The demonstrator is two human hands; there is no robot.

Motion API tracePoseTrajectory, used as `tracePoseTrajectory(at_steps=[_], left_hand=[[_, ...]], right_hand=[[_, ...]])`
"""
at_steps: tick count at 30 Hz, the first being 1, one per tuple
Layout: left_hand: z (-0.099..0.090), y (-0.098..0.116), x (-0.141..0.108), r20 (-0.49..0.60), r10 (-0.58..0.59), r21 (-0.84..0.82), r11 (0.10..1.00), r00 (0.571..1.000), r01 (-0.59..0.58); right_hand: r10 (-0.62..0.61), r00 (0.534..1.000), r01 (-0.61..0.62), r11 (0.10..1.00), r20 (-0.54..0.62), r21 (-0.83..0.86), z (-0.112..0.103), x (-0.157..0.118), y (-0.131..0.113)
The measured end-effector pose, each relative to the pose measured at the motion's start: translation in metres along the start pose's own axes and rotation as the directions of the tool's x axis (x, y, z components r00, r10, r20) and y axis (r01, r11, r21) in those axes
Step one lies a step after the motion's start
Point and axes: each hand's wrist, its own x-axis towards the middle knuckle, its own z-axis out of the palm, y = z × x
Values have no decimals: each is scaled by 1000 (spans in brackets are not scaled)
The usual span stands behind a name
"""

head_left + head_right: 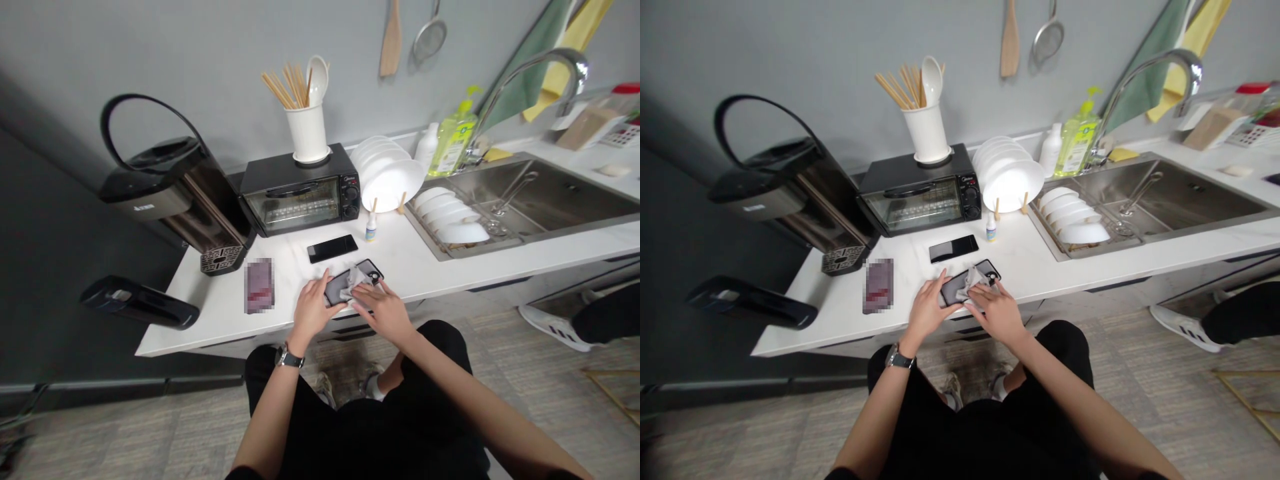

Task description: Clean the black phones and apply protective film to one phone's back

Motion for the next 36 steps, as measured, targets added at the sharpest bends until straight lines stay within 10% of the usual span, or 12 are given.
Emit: tracePoseTrajectory(at_steps=[8,19,30,36], left_hand=[[0,-2,5,13,15,-7,1000,1000,-15],[-5,-9,1,42,34,-68,997,999,-31],[0,1,5,22,-5,10,1000,1000,4],[1,0,7,-2,1,4,1000,1000,-1]], right_hand=[[71,994,-85,983,-85,-165,2,10,31],[-21,1000,21,998,-5,59,38,42,-60],[-2,1000,3,997,9,-80,-19,-4,32],[98,990,-112,983,-98,-144,-4,4,35]])
